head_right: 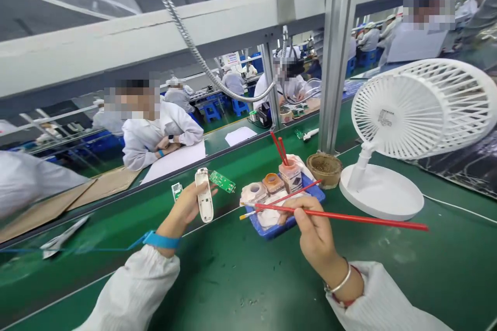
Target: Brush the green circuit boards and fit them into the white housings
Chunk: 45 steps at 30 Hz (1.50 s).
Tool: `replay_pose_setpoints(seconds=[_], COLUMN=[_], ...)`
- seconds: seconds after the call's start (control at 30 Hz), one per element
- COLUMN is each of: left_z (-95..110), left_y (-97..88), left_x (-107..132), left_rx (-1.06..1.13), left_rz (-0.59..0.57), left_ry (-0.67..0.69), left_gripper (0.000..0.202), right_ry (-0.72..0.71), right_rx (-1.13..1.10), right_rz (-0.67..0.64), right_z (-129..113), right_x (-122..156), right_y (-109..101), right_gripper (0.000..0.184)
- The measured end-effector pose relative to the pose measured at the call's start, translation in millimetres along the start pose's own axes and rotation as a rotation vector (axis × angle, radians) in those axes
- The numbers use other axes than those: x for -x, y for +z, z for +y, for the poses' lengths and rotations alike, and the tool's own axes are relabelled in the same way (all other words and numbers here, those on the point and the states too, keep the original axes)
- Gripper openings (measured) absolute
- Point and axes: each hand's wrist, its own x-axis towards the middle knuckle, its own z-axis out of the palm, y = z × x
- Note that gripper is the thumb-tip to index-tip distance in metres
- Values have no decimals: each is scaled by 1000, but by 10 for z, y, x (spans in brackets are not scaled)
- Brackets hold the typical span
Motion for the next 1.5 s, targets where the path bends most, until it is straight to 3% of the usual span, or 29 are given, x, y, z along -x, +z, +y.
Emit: replay_pose_setpoints(seconds=[0.1,0.23,0.47,0.63,0.8,1.23,1.5], left_z=[61,173,353,385,434,428,417], left_y=[-61,-31,39,3,12,2,4], left_x=[475,965,1417,1505,1524,1500,1494], left_rx=[123,245,258,225,209,229,209], left_rz=[79,158,143,161,132,93,82], left_ry=[-38,-27,-22,-31,-33,-58,-74], left_gripper=[22,25,31,24,34,32,31], right_ry=[-88,-234,-417,-510,-557,-537,-522], right_rx=[24,85,271,379,445,530,385], right_rz=[-38,-205,-458,-529,-546,-526,-482], right_z=[-182,-455,-664,-711,-700,-634,-788], right_x=[-105,-248,-229,-231,-269,-319,-262], right_y=[100,333,725,797,734,667,682], right_gripper=[10,14,18,17,19,16,21])
